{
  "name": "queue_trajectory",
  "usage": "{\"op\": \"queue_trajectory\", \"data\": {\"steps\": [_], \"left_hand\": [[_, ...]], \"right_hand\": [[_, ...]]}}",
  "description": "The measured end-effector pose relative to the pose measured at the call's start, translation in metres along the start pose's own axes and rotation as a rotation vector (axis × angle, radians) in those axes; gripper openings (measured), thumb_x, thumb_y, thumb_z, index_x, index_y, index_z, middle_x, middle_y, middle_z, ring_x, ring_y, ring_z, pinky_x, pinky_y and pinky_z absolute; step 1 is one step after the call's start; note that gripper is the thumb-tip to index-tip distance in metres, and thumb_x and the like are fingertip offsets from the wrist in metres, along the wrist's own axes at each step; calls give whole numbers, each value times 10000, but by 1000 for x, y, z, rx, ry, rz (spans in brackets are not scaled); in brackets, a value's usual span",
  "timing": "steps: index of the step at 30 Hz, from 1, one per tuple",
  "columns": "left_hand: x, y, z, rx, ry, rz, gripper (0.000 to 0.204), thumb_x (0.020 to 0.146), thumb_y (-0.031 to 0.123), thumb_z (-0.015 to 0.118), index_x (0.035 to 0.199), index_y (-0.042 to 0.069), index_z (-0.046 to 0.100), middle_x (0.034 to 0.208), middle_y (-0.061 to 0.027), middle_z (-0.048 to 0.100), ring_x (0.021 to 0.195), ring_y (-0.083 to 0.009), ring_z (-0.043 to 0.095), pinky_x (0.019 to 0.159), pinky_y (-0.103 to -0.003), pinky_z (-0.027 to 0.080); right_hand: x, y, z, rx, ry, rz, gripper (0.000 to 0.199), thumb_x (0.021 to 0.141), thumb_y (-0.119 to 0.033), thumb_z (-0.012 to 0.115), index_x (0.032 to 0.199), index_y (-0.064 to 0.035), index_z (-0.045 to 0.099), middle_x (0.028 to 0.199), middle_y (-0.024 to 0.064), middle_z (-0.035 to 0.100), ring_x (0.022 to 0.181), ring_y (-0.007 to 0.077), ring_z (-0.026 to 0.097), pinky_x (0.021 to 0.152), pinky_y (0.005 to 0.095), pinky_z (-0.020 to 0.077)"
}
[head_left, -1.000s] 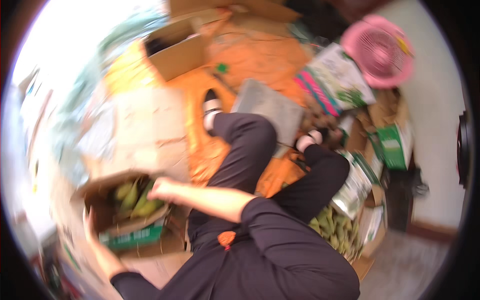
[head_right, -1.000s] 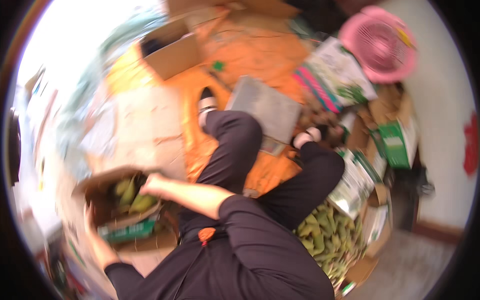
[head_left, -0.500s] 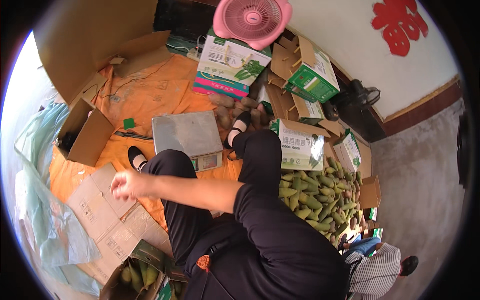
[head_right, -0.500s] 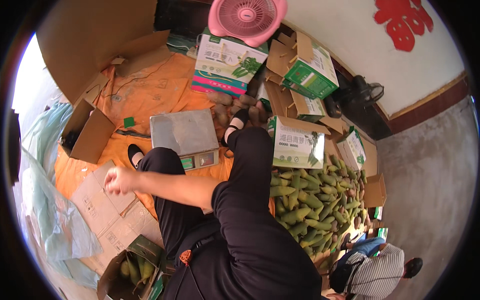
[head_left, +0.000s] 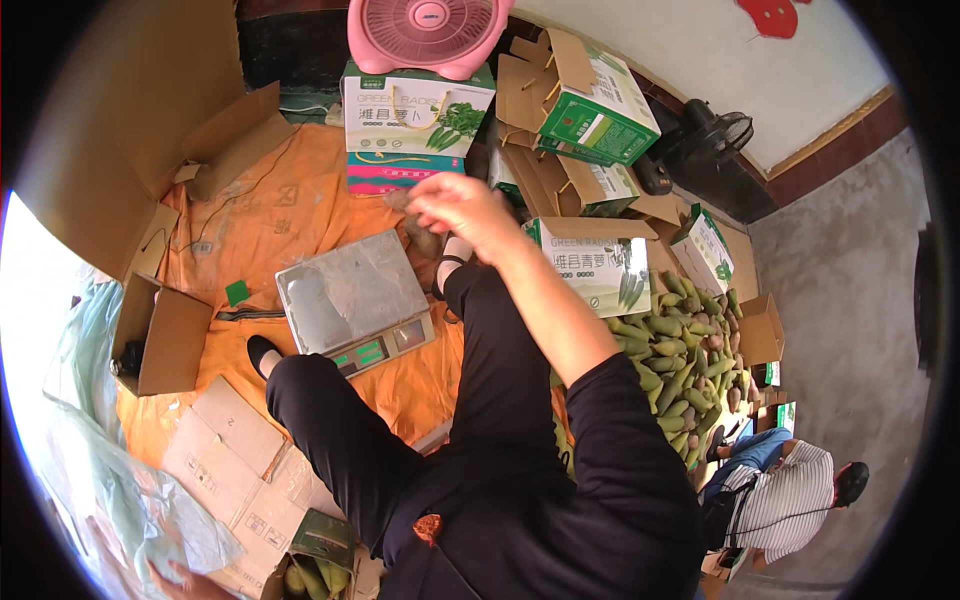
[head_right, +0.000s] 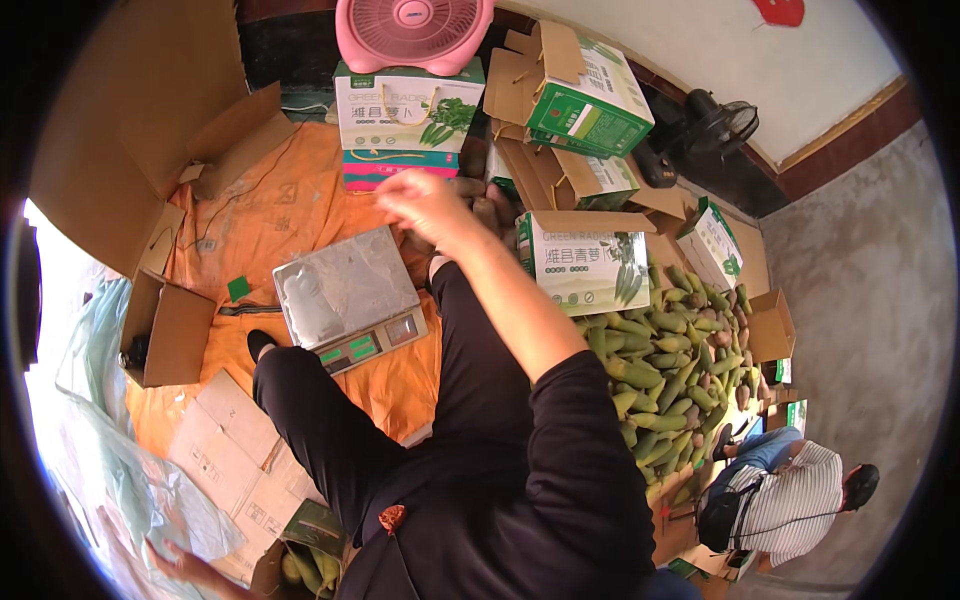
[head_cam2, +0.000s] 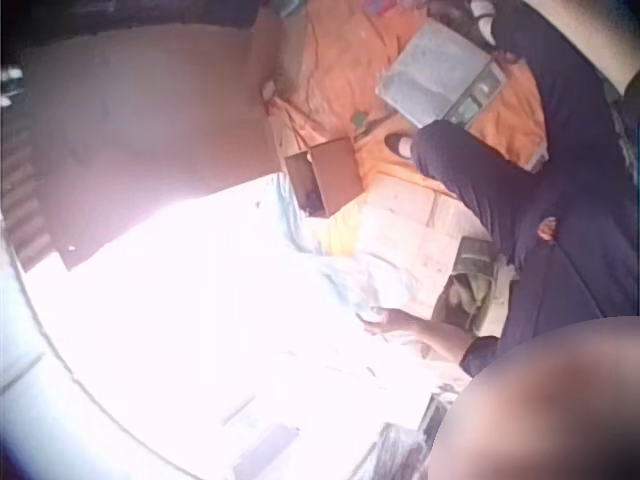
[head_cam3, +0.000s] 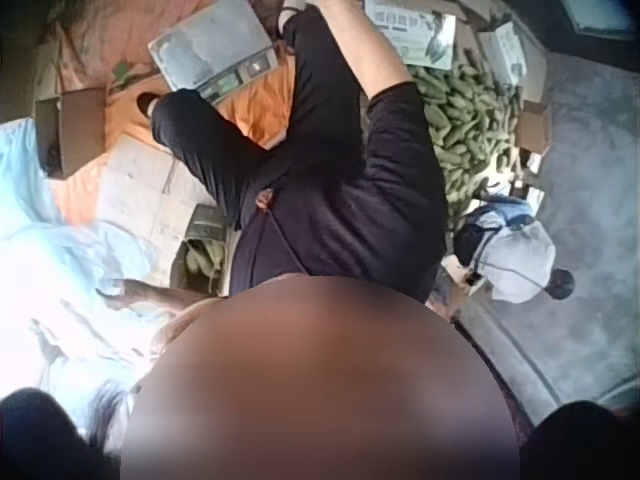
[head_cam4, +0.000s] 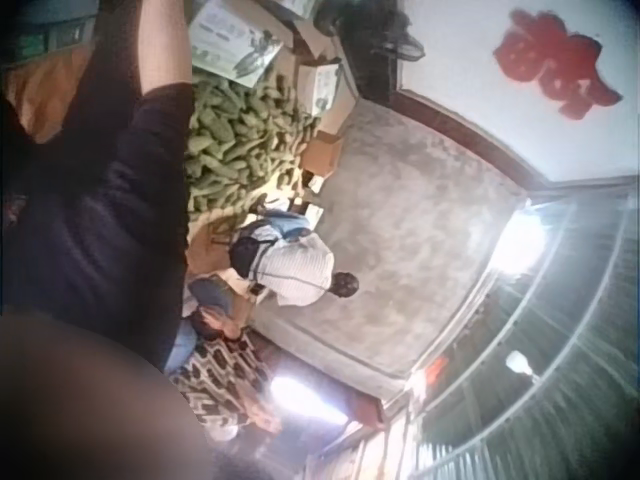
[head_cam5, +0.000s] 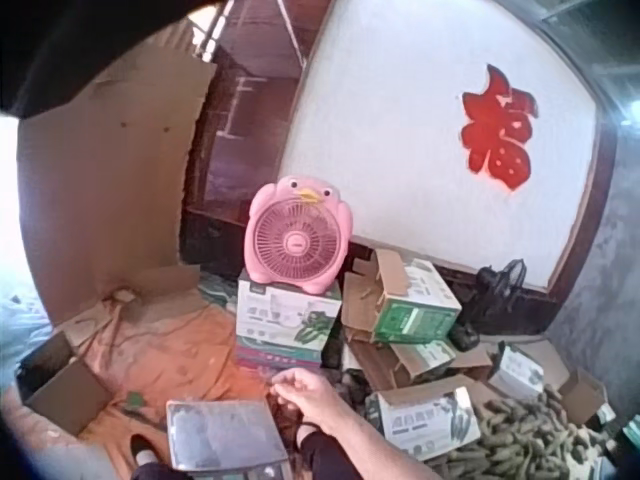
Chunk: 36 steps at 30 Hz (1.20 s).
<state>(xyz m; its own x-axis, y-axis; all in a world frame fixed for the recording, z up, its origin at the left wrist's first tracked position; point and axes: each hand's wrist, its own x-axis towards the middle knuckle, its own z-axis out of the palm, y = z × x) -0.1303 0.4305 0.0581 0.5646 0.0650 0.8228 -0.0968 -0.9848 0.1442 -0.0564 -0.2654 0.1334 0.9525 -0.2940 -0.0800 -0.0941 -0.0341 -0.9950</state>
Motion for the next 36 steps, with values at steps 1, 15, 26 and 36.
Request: {"op": "queue_trajectory", "data": {"steps": [1,15,26,36], "left_hand": [[-3,13,7,28,-111,-16,373,865,72,633,1207,-47,545,1145,-180,598,1016,-314,577,915,-399,454],[-16,175,116,68,-809,42,393,814,158,636,1205,151,596,1305,-29,536,1334,-296,343,1095,-516,200],[-4,211,124,74,-890,53,377,804,123,635,1180,140,609,1292,-28,547,1326,-299,356,1092,-530,209],[3,209,148,-121,-760,190,333,856,138,596,1187,106,605,1268,-58,561,1304,-312,379,1086,-511,239]], "right_hand": [[12,15,-22,-19,59,28,184,869,-165,630,1017,-55,625,902,34,655,753,92,597,646,228,480],[35,176,-246,-1331,488,449,348,810,-301,671,1079,-88,613,1148,97,616,1102,310,547,902,417,466],[9,206,-236,-1579,348,479,488,759,-391,717,1161,-143,591,1194,73,592,1190,252,494,981,533,337],[-118,153,-218,-1551,271,623,278,736,-351,717,937,-160,695,984,70,674,1037,289,578,914,540,354]]}}
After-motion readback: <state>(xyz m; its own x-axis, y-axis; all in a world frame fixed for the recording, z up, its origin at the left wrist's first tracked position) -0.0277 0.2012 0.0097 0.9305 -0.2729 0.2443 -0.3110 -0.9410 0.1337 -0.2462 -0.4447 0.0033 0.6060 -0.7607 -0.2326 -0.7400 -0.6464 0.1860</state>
